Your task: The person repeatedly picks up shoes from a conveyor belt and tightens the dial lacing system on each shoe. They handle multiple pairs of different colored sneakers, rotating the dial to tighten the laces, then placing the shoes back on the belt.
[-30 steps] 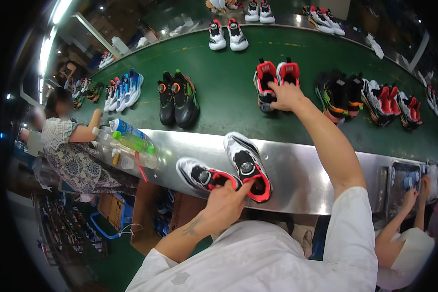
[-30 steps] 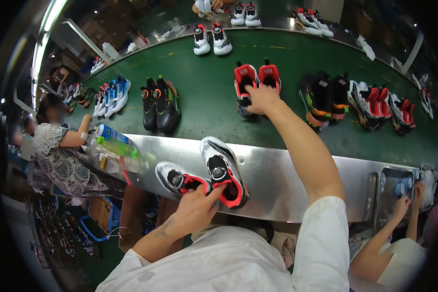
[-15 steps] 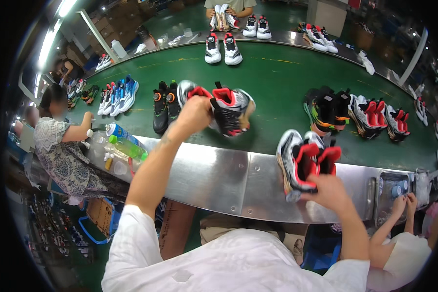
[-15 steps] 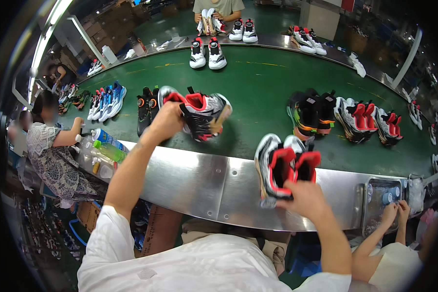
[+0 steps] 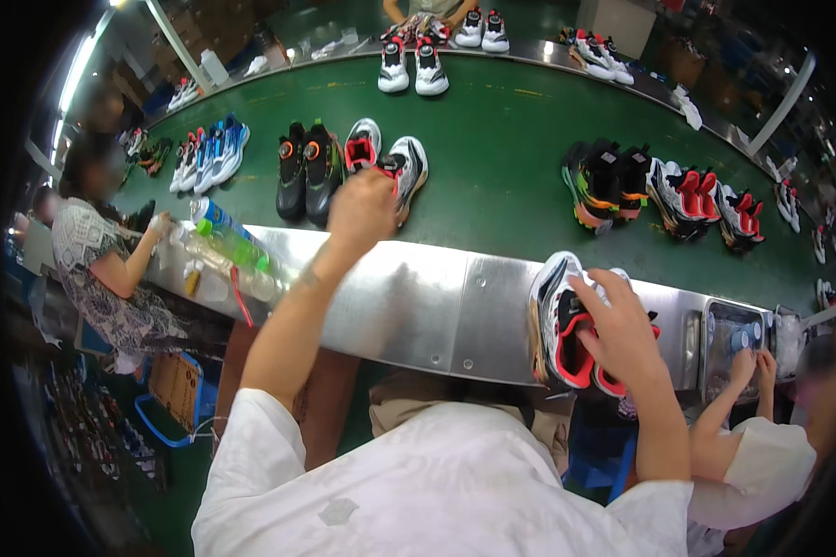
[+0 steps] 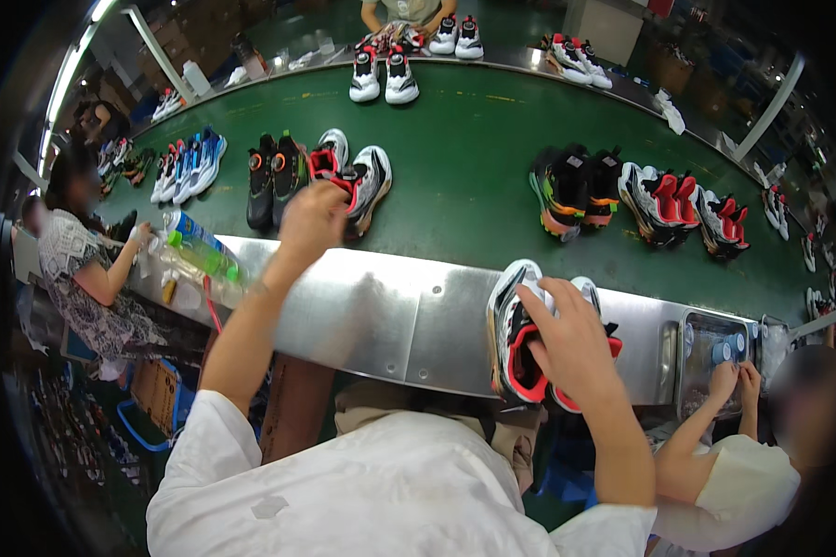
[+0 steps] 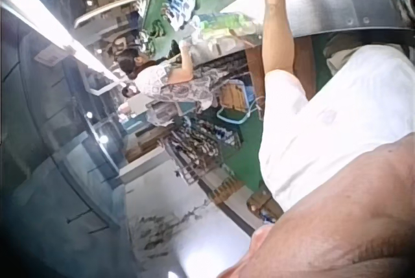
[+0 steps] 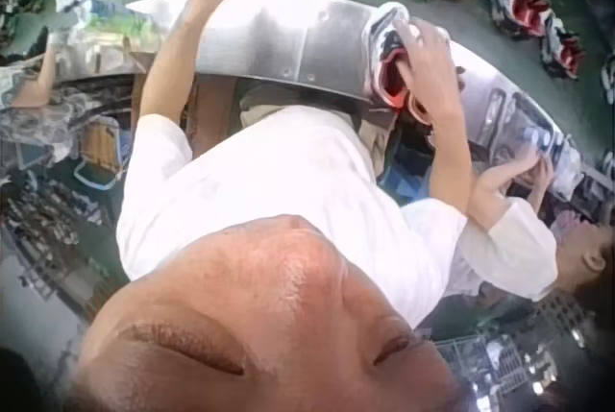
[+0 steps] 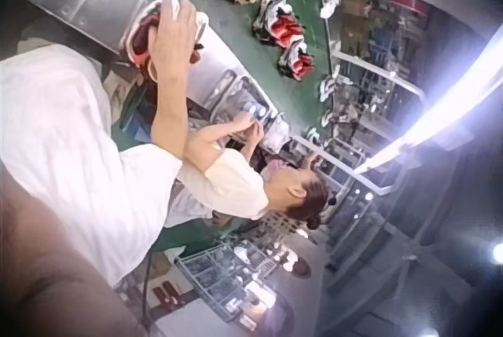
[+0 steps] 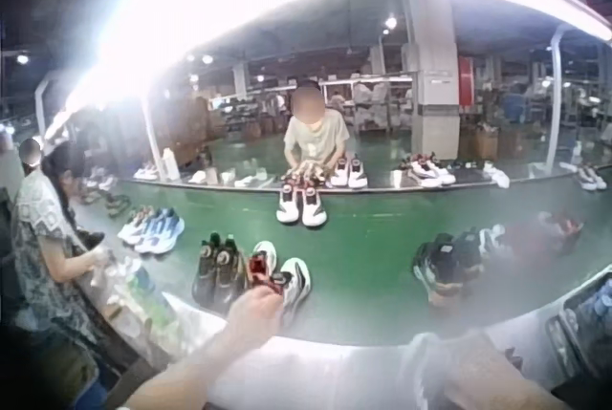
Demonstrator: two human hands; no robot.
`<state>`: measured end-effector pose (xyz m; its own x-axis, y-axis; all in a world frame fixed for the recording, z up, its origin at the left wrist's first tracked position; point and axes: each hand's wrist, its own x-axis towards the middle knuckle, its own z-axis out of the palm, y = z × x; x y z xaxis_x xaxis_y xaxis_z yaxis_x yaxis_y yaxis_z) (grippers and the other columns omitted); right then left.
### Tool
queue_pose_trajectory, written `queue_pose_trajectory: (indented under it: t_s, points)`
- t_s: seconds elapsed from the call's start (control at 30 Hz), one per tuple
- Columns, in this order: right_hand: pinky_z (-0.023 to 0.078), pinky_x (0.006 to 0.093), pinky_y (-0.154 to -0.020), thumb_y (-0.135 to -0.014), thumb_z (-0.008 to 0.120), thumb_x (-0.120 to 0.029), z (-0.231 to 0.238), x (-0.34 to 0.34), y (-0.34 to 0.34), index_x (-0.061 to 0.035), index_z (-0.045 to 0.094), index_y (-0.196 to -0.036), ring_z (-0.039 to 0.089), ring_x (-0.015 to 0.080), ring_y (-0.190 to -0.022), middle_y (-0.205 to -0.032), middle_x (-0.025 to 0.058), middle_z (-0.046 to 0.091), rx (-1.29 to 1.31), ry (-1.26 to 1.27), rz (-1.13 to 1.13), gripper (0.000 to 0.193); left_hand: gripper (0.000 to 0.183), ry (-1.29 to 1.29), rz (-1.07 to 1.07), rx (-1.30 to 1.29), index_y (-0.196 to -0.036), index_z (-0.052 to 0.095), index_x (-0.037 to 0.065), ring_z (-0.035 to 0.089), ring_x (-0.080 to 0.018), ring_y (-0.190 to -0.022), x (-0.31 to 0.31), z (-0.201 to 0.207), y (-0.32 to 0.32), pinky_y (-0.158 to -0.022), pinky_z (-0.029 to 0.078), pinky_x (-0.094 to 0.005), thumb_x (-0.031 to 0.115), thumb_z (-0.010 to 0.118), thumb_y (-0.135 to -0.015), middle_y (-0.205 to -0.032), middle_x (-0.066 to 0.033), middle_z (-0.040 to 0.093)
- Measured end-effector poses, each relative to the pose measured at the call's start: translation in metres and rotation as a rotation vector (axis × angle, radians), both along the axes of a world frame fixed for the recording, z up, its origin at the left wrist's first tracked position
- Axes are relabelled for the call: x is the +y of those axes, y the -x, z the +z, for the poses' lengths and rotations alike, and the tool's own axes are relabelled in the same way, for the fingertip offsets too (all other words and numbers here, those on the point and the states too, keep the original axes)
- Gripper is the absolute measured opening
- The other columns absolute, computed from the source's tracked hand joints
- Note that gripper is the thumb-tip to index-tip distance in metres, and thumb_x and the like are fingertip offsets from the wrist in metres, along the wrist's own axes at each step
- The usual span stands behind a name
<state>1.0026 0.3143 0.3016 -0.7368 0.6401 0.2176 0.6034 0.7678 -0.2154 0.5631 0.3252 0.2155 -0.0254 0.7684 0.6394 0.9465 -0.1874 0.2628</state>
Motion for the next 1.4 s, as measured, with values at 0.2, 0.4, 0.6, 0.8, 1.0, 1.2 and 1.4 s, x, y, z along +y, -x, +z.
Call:
queue_pose_trajectory:
  t_s: [0.2,0.4,0.6,0.8,1.0,1.2,1.4]
  points:
    - [0.059,0.046,-0.082,-0.085,0.08,-0.008,-0.016,0.001,0.054,-0.0055,0.068,-0.11,0.07,0.0363,-0.099,-0.108,0.0109,0.068,0.087,0.116,0.13,0.029,0.046,0.436,-0.427,-0.516,-0.12,0.065,-0.007,0.07,-0.0437,-0.083,-0.111,-0.012,-0.179,-0.077,0.057,-0.0487,0.029,0.078,-0.096,-0.117,-0.0277,0.07]
    - [0.055,0.0458,-0.093,-0.077,0.077,0.0,-0.051,-0.011,0.073,-0.0052,0.072,-0.111,0.063,0.037,-0.111,-0.112,0.0131,0.065,0.132,0.289,0.212,0.035,0.017,0.477,-0.21,-0.903,-0.098,0.064,-0.003,0.067,-0.0522,-0.087,-0.131,-0.036,-0.203,-0.078,0.052,-0.0569,0.01,0.055,-0.103,-0.091,-0.0278,0.069]
    - [0.049,0.0467,-0.097,-0.076,0.073,-0.003,-0.075,-0.024,0.063,-0.0037,0.07,-0.123,0.058,0.0364,-0.123,-0.122,0.015,0.065,-0.054,0.098,0.276,0.047,0.018,0.618,-0.194,-0.896,-0.098,0.068,-0.004,0.067,-0.0519,-0.083,-0.133,-0.033,-0.204,-0.074,0.053,-0.0542,0.012,0.06,-0.1,-0.093,-0.0299,0.07]
    - [0.053,0.0494,-0.103,-0.082,0.083,-0.009,-0.088,-0.064,0.027,0.0018,0.053,-0.149,0.062,0.0423,-0.126,-0.141,0.0217,0.059,0.399,0.293,-0.193,0.074,0.04,0.091,-0.377,-0.485,-0.12,0.072,-0.004,0.074,-0.0382,-0.103,-0.083,0.01,-0.183,-0.087,0.059,-0.0455,-0.004,0.065,-0.08,-0.118,-0.021,0.074]
    - [0.057,0.0396,-0.066,-0.103,0.071,-0.023,-0.129,-0.074,0.02,-0.0013,0.06,-0.11,0.07,0.0287,-0.065,-0.076,0.0103,0.067,0.587,0.732,-0.429,0.026,0.031,0.556,-0.645,-0.2,-0.102,0.077,-0.002,0.066,-0.0382,-0.119,-0.058,0.001,-0.227,-0.1,0.055,-0.0466,-0.003,0.071,-0.071,-0.116,-0.0169,0.074]
    - [0.051,0.0266,-0.059,-0.111,0.064,-0.019,-0.14,-0.079,0.012,-0.0026,0.058,-0.11,0.065,0.01,-0.065,-0.08,0.0048,0.067,0.809,1.084,-0.481,0.018,0.019,0.499,-0.585,0.203,-0.091,0.078,-0.001,0.062,-0.0322,-0.113,-0.078,-0.008,-0.222,-0.103,0.049,-0.0467,0.01,0.073,-0.076,-0.106,-0.0128,0.07]
    - [0.054,0.0477,-0.074,-0.103,0.065,-0.01,-0.114,-0.093,0.02,-0.0024,0.056,-0.114,0.07,0.0452,-0.084,-0.09,0.0218,0.07,0.466,0.894,-0.263,0.016,0.03,0.388,-0.641,0.099,-0.109,0.074,-0.002,0.059,-0.0347,-0.126,-0.094,-0.016,-0.209,-0.12,0.039,-0.0537,0.007,0.073,-0.081,-0.123,-0.0152,0.066]
